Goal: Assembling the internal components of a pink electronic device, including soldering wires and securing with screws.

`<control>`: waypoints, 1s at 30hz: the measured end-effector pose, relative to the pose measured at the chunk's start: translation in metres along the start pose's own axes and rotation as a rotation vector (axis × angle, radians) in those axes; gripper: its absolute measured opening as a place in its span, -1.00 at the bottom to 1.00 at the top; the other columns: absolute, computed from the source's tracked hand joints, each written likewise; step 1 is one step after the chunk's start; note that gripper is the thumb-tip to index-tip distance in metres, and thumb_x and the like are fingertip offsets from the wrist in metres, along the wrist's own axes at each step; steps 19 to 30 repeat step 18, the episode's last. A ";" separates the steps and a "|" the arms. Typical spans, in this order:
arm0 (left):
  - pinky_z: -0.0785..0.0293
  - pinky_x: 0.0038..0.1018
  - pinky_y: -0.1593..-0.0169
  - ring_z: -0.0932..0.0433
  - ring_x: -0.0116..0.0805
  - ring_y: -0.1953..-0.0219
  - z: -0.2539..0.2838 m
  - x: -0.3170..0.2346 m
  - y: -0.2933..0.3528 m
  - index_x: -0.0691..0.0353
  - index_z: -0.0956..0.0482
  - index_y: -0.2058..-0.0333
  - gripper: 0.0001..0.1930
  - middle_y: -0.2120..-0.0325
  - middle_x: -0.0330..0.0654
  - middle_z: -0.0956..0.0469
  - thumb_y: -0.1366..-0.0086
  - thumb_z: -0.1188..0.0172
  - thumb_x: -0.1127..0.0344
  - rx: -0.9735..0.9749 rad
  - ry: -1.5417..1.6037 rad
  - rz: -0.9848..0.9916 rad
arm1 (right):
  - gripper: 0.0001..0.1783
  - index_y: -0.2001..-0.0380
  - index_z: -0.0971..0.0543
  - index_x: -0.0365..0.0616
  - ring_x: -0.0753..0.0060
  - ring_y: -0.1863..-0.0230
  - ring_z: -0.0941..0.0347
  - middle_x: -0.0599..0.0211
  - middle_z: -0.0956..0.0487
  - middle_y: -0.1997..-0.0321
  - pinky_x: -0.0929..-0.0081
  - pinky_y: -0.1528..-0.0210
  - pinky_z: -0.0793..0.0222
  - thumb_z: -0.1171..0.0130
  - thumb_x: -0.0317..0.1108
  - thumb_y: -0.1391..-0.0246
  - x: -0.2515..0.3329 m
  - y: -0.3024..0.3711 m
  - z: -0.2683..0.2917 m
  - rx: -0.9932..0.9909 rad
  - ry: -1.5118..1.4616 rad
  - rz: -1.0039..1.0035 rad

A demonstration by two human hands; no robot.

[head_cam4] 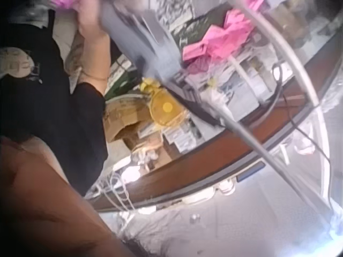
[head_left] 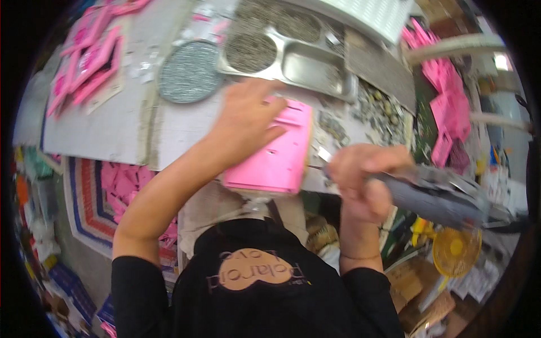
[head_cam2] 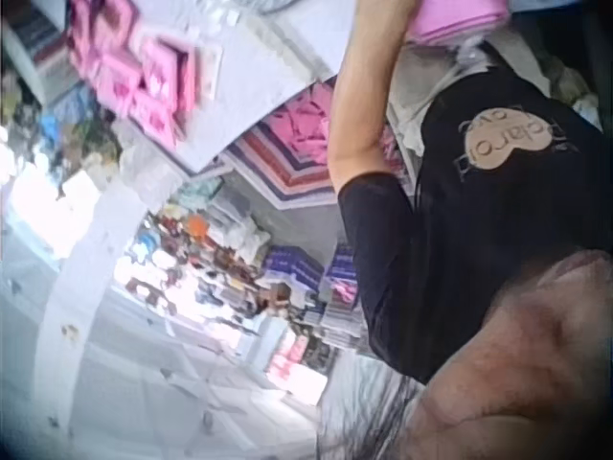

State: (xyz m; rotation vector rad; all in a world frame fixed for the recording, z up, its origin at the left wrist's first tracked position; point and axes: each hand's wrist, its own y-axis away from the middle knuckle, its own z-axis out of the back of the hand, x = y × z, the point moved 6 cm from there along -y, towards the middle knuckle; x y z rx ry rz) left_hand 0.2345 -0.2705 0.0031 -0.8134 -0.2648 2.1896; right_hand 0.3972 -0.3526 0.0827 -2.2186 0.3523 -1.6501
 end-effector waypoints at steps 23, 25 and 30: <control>-0.49 -0.18 -0.22 -0.59 0.09 -0.14 0.002 0.178 0.687 0.53 -0.37 -0.25 -0.28 -0.06 0.29 -0.57 -0.34 -0.29 0.03 -1.520 0.321 2.180 | -0.64 0.12 -0.36 -0.13 0.62 0.72 -0.18 0.51 -0.31 0.67 0.55 0.53 -0.25 -0.24 -0.16 -0.24 0.009 -0.050 0.043 -0.021 -0.005 0.093; -0.49 -0.18 -0.22 -0.59 0.09 -0.14 0.002 0.178 0.687 0.53 -0.37 -0.25 -0.28 -0.06 0.29 -0.57 -0.34 -0.29 0.03 -1.520 0.321 2.180 | -0.64 0.12 -0.36 -0.13 0.62 0.72 -0.18 0.51 -0.31 0.67 0.55 0.53 -0.25 -0.24 -0.16 -0.24 0.009 -0.050 0.043 -0.021 -0.005 0.093; -0.49 -0.18 -0.22 -0.59 0.09 -0.14 0.002 0.178 0.687 0.53 -0.37 -0.25 -0.28 -0.06 0.29 -0.57 -0.34 -0.29 0.03 -1.520 0.321 2.180 | -0.64 0.12 -0.36 -0.13 0.62 0.72 -0.18 0.51 -0.31 0.67 0.55 0.53 -0.25 -0.24 -0.16 -0.24 0.009 -0.050 0.043 -0.021 -0.005 0.093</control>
